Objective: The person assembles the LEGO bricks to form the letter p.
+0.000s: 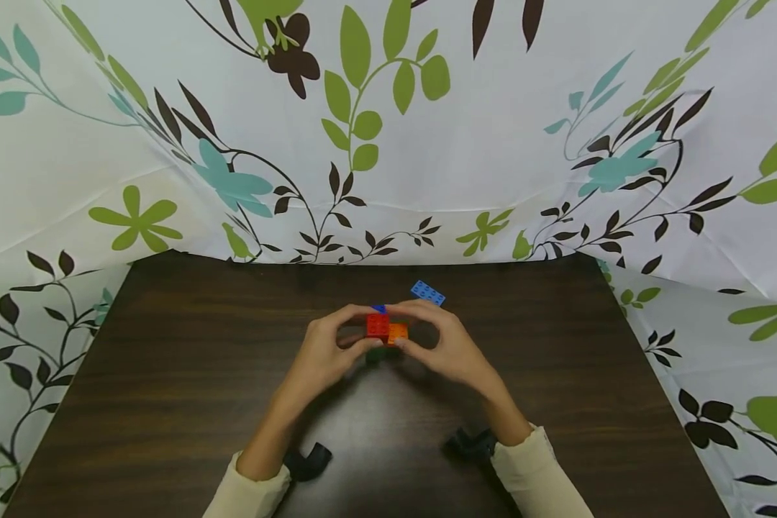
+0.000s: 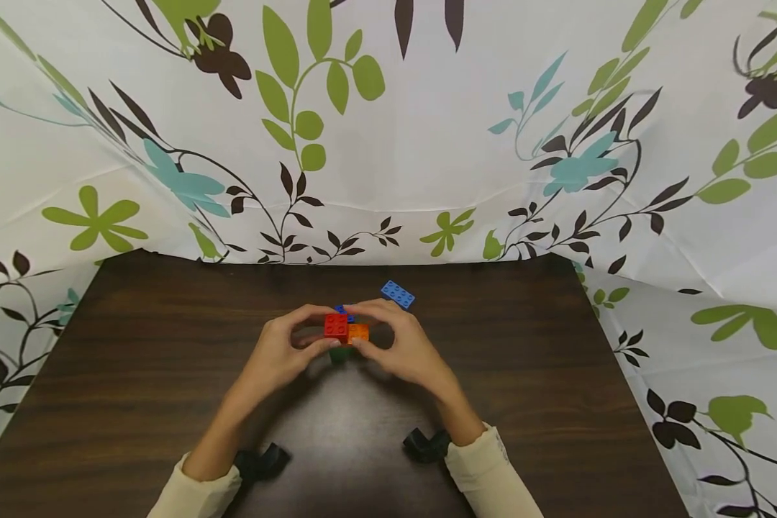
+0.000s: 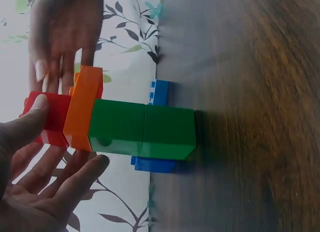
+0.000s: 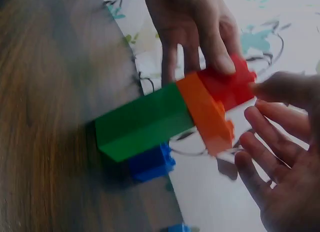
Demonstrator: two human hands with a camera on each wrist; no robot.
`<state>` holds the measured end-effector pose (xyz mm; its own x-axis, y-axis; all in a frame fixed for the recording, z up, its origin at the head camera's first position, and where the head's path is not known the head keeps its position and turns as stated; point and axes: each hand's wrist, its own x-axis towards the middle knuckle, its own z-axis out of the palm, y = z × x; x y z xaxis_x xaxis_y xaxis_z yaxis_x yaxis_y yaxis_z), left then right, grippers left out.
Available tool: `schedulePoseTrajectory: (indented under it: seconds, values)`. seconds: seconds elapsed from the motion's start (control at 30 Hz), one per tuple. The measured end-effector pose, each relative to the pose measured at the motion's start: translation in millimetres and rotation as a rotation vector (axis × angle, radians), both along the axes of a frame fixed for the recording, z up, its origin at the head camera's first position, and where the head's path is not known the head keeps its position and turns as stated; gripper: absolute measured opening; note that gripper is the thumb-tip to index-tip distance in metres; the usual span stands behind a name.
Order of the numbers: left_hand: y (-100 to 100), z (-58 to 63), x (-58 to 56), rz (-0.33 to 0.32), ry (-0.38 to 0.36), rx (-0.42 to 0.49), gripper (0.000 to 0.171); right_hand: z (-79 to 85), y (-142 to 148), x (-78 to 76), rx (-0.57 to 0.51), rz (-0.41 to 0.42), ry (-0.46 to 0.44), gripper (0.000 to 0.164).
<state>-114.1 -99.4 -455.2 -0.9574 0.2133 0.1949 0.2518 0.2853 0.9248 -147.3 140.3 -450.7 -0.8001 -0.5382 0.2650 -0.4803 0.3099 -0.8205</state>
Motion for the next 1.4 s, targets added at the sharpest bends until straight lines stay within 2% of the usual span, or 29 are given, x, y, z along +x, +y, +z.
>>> schedulePoseTrajectory:
  seconds: [0.07, 0.17, 0.27, 0.37, 0.53, 0.77, 0.97, 1.2, 1.4]
  values:
    - [-1, -1.1, -0.2, 0.003, -0.007, 0.014, 0.043, -4.1, 5, -4.9, -0.048, -0.005, -0.044, 0.044]
    - [-1, -1.8, -0.3, 0.007, -0.019, 0.009, 0.042, -10.9, 9, -13.7, -0.066, -0.063, -0.072, 0.038]
    - [1, -1.3, 0.3, 0.01, -0.04, -0.01, 0.041, -19.5, 9, -22.0, -0.002, -0.131, -0.092, 0.034]
    - [3, -0.4, 0.9, 0.02, -0.044, -0.034, 0.04, -27.8, 7, -28.5, 0.074, -0.158, -0.116, 0.034]
    - [6, 0.0, 0.7, 0.048, -0.011, -0.065, 0.038, -36.8, -2, -38.2, 0.154, -0.147, -0.167, 0.036]
    - [7, 0.2, -0.2, 0.076, 0.04, -0.095, 0.036, -42.7, -15, -48.8, 0.205, -0.139, -0.202, 0.041]
    - [6, 0.8, -0.2, 0.072, 0.04, -0.086, 0.037, -49.3, -19, -54.9, 0.229, -0.136, -0.211, 0.043]
    - [7, 1.2, 0.0, 0.078, 0.029, -0.084, 0.037, -54.0, -21, -59.1, 0.191, -0.075, -0.241, 0.053]
    - [8, 2.2, 0.6, 0.087, 0.021, -0.081, 0.039, -55.7, -25, -57.6, 0.216, -0.072, -0.25, 0.048]
